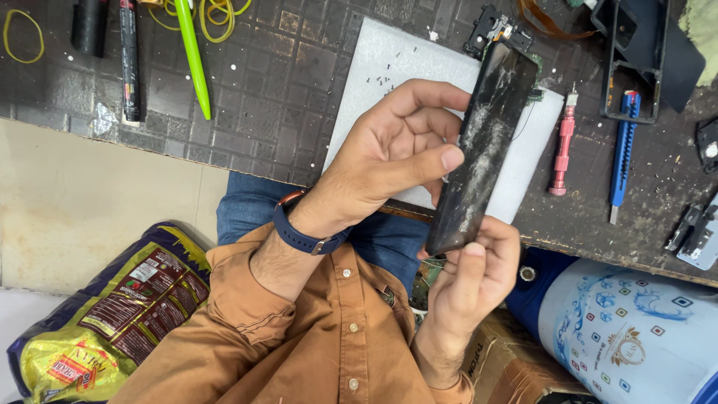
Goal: The person disassembles a smartphone by removing the motherboard and detaching ribbon cables. They then use a utility knife and tweezers to scrape and clean the interior frame of the device.
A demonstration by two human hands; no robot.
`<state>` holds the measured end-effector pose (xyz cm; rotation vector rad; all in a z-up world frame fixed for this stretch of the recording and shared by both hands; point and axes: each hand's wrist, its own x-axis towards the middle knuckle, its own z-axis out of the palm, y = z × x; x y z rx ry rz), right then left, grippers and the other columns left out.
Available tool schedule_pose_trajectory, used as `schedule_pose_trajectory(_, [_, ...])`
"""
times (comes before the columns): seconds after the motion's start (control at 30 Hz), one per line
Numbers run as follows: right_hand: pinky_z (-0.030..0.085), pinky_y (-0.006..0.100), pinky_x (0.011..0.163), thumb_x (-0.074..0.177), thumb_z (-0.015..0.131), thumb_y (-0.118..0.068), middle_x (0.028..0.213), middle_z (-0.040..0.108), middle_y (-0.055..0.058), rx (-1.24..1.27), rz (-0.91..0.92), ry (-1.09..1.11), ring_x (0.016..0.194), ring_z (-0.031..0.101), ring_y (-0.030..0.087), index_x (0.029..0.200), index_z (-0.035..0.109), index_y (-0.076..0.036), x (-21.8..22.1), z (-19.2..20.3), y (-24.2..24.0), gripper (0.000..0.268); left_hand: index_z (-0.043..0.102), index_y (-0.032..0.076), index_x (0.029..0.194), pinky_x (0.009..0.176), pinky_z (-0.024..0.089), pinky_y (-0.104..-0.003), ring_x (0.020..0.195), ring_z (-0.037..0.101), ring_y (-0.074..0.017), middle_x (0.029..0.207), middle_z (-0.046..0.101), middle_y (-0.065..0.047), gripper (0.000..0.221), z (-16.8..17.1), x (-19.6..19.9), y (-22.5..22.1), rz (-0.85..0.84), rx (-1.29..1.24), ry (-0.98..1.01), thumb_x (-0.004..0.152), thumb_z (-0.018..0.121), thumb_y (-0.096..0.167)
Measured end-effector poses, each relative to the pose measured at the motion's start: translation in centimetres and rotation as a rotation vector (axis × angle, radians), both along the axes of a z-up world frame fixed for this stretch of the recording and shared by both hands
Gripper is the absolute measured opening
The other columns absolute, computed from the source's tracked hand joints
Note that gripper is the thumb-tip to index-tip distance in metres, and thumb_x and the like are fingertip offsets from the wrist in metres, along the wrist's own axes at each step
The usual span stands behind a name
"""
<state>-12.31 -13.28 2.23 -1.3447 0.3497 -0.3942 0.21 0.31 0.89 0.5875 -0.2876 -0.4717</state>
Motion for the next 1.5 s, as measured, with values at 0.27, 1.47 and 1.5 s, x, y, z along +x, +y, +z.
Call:
schedule_pose_trajectory(0.27, [0.045, 0.020, 0.065, 0.099, 0.076, -0.034, 0.082, 0.059, 0.009, -0.263, 0.010, -0.398, 0.069, 0.055, 0.010, 0.107, 0.048, 0.000, 3.2, -0.7, -3.2, 0.045, 0.047, 0.006, 0.147, 0.082, 0.051, -0.019, 0.099, 0.059, -0.0043, 0.122, 0.063, -0.004, 0.038, 0.0, 0.0, -0.4, 0.086, 0.058, 0.035, 0.113, 0.061, 0.009])
schedule_pose_trajectory(1.47, [0.032, 0.020, 0.058, 0.096, 0.059, -0.017, 0.072, 0.054, 0.001, -0.523, 0.278, -0.235, 0.062, 0.043, 0.005, 0.085, 0.051, 0.000, 6.5, -0.5, -6.2, 0.022, 0.052, 0.001, 0.150, 0.114, 0.050, -0.033, 0.125, 0.061, -0.0167, 0.135, 0.064, -0.012, 0.043, 0.2, -0.1, -0.5, 0.121, -0.073, 0.074, 0.109, 0.065, 0.006])
schedule_pose_trajectory(1.5, [0.032, 0.021, 0.059, 0.097, 0.060, -0.018, 0.070, 0.053, 0.001, -0.521, 0.278, -0.235, 0.063, 0.043, 0.006, 0.085, 0.051, 0.000, 6.5, -0.6, -6.2, 0.023, 0.052, 0.001, 0.150, 0.114, 0.050, -0.033, 0.125, 0.061, -0.0168, 0.135, 0.063, -0.012, 0.043, 0.3, -0.1, -0.6, 0.120, -0.077, 0.078, 0.109, 0.065, 0.006])
